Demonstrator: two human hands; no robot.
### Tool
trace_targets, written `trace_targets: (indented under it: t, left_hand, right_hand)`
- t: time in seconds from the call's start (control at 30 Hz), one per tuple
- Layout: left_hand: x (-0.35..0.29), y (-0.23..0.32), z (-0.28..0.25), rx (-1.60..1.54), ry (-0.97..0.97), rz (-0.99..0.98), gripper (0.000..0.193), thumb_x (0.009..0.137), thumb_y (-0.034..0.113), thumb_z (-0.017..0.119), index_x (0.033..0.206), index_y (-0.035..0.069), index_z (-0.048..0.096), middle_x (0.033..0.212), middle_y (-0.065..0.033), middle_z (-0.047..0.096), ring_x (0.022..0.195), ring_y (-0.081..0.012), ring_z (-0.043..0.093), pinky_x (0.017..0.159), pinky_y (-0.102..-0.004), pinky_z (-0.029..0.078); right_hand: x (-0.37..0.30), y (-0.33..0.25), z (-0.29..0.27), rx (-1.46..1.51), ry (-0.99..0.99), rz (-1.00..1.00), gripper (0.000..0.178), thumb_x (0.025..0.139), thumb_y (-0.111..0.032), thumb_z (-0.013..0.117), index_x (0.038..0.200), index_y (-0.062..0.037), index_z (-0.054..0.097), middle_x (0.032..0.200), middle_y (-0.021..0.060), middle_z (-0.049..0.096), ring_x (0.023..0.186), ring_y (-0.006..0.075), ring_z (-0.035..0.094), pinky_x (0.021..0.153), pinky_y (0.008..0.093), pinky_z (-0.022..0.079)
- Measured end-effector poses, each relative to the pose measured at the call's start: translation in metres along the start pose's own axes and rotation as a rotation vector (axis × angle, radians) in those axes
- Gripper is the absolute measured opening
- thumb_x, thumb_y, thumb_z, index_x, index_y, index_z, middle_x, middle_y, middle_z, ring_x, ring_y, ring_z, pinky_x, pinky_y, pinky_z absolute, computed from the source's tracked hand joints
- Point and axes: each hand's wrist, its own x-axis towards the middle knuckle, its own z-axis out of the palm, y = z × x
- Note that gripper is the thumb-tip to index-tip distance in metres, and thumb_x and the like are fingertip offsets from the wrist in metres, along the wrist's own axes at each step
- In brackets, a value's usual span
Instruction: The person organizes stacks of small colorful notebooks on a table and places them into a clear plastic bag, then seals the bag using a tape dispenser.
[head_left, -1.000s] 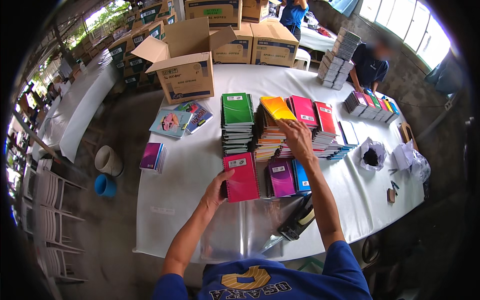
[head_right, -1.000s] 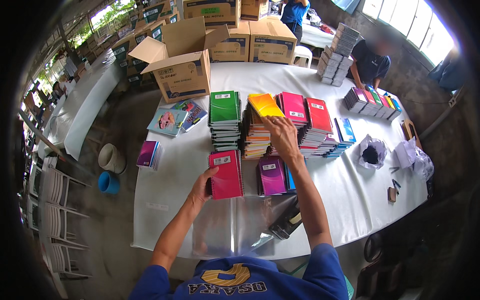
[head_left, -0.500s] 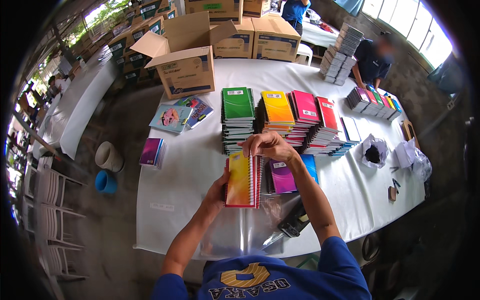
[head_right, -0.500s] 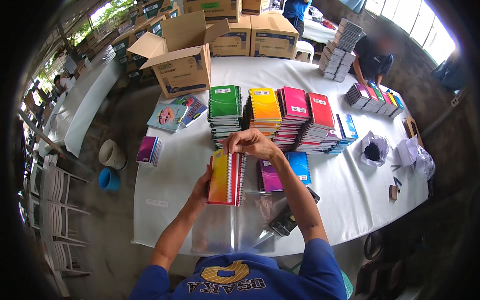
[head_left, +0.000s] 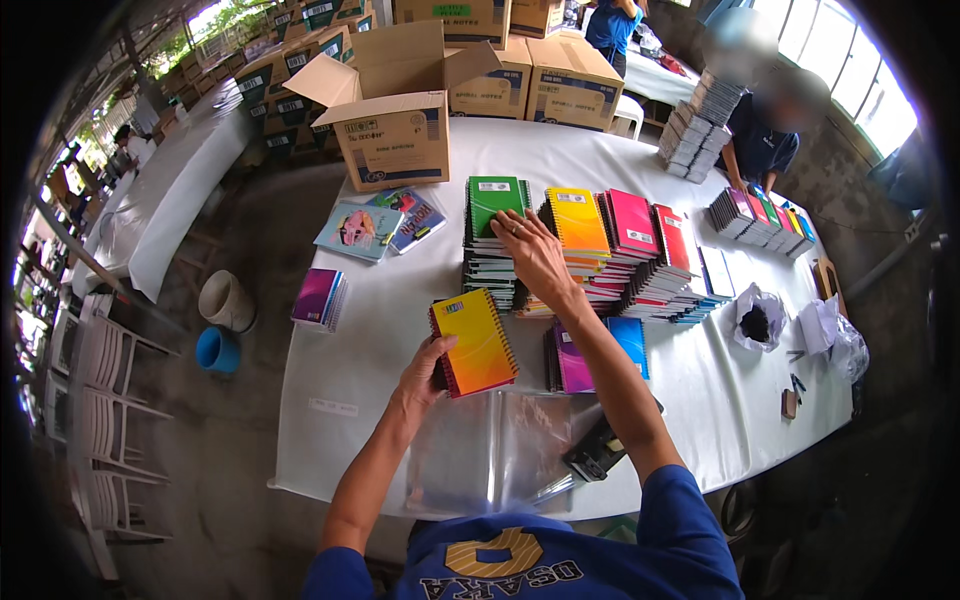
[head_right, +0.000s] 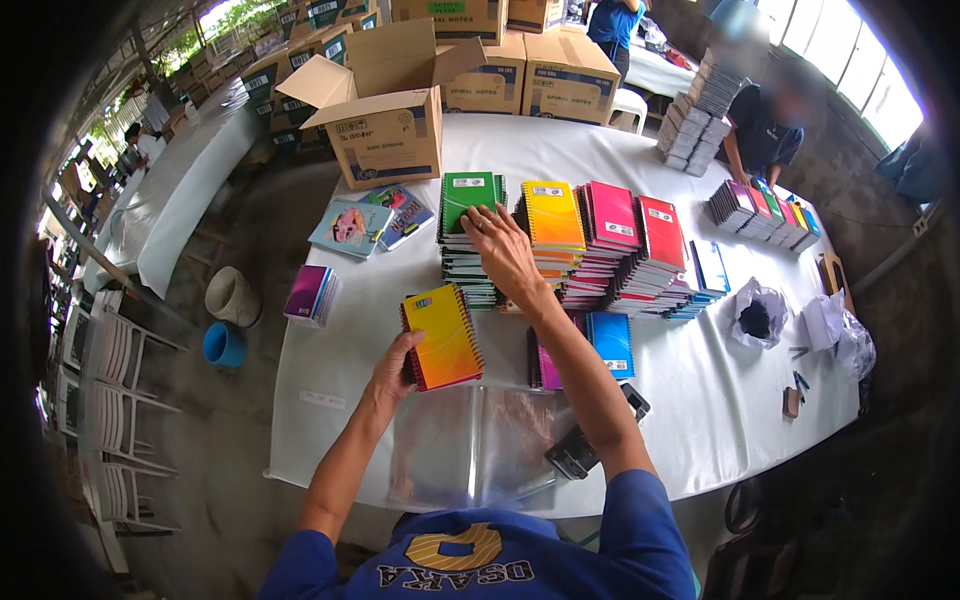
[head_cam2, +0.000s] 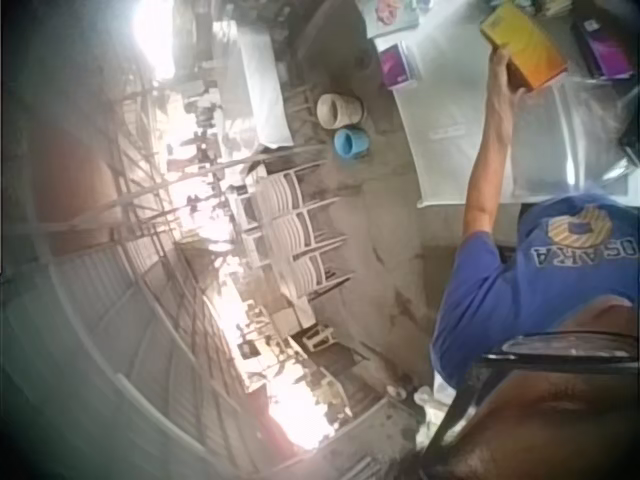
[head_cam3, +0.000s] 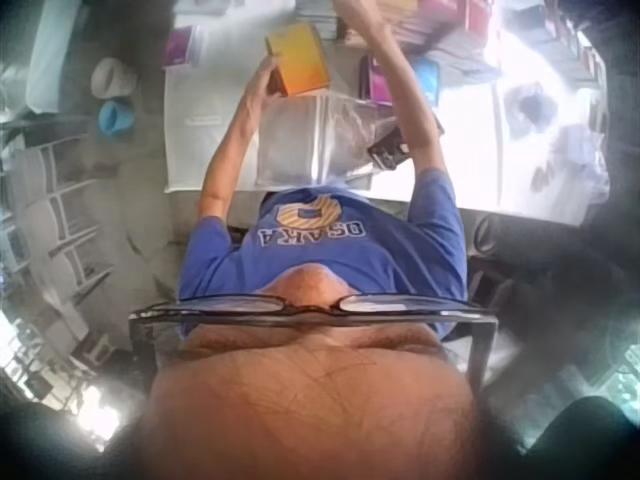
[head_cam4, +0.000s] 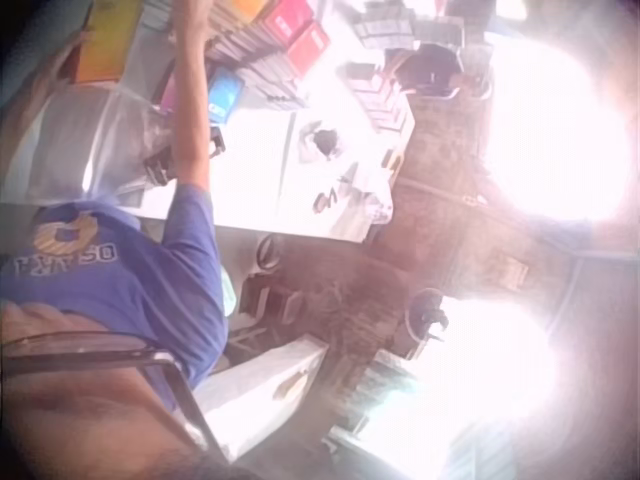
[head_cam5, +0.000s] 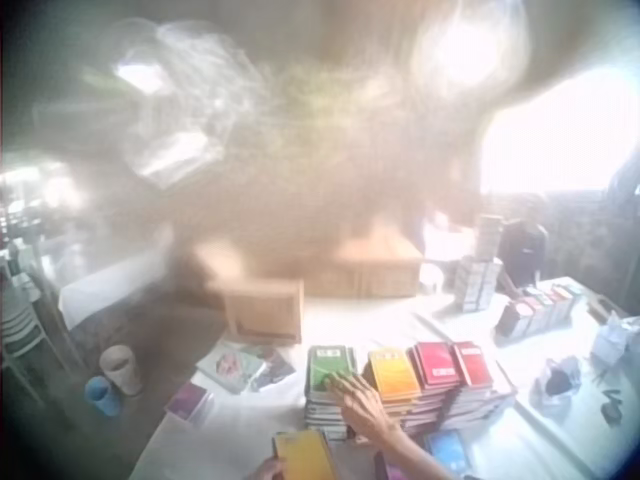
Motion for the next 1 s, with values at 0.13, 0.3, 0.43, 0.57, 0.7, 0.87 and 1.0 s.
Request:
trace_targets:
  t: [0.13,0.3,0.43,0.57,0.7,0.87,1.0]
  left_hand:
    - [0.006,0.002,0.000,-0.017,-0.024,-0.027,0.062,0.080,0.030,0.076,0.128,0.003,0.047,0.118,-0.0111,0.059,0.108,-0.0222,0.060,0.091,-0.0376,0.052]
    - [0.004,-0.004,-0.006,-0.104,-0.094,0.045,0.073,0.081,0.046,0.071,0.133,0.003,0.042,0.125,-0.0126,0.056,0.113,-0.0236,0.058,0.095,-0.0399,0.050]
    - [0.012,-0.013,-0.017,-0.344,-0.537,-0.159,0.083,0.083,0.061,0.058,0.140,0.005,0.037,0.136,-0.0138,0.049,0.119,-0.0298,0.053,0.102,-0.0411,0.046]
    - [0.003,-0.025,0.005,-0.085,-0.287,-0.046,0.082,0.086,0.062,0.053,0.142,0.006,0.034,0.140,-0.0145,0.045,0.121,-0.0319,0.052,0.103,-0.0421,0.045]
    - [-0.014,-0.031,0.013,-0.131,-0.221,-0.014,0.072,0.093,0.057,0.048,0.139,0.003,0.039,0.133,-0.0139,0.051,0.117,-0.0245,0.055,0.099,-0.0390,0.046]
    - [-0.010,-0.054,-0.004,-0.120,-0.177,0.051,0.064,0.095,0.053,0.047,0.137,0.005,0.043,0.126,-0.0081,0.056,0.111,-0.0178,0.058,0.090,-0.0316,0.050]
    - [-0.013,-0.058,-0.002,-0.035,-0.085,-0.014,0.066,0.091,0.055,0.053,0.135,0.006,0.045,0.123,-0.0068,0.057,0.107,-0.0175,0.059,0.082,-0.0310,0.053]
  right_hand:
    - [-0.005,0.007,-0.007,0.044,-0.009,-0.003,0.041,0.075,0.003,0.058,0.115,-0.0033,0.064,0.123,0.0136,0.062,0.117,0.0278,0.057,0.109,0.0422,0.037]
    - [-0.023,-0.063,-0.065,0.239,0.122,-0.022,0.037,0.074,0.001,0.058,0.110,-0.0030,0.065,0.114,0.0124,0.065,0.108,0.0302,0.062,0.099,0.0431,0.045]
    - [-0.086,-0.113,-0.073,0.118,-0.181,-0.249,0.035,0.074,-0.001,0.060,0.109,-0.0033,0.065,0.115,0.0115,0.063,0.114,0.0283,0.058,0.101,0.0405,0.044]
    - [-0.114,-0.105,-0.072,0.414,-0.171,-0.116,0.037,0.072,-0.002,0.060,0.108,-0.0017,0.063,0.115,0.0129,0.062,0.113,0.0294,0.057,0.100,0.0412,0.043]
    - [-0.160,-0.068,-0.078,0.521,-0.103,0.487,0.045,0.075,0.005,0.061,0.119,-0.0033,0.059,0.125,0.0140,0.058,0.119,0.0322,0.053,0.101,0.0434,0.043]
    - [-0.254,-0.048,-0.042,-0.010,-0.320,0.484,0.060,0.077,-0.013,0.069,0.131,-0.0013,0.049,0.136,0.0205,0.049,0.128,0.0348,0.046,0.108,0.0391,0.036]
    - [-0.274,-0.046,-0.033,-0.234,-0.467,0.317,0.065,0.078,-0.024,0.067,0.135,-0.0014,0.045,0.141,0.0219,0.044,0.131,0.0344,0.042,0.109,0.0399,0.035]
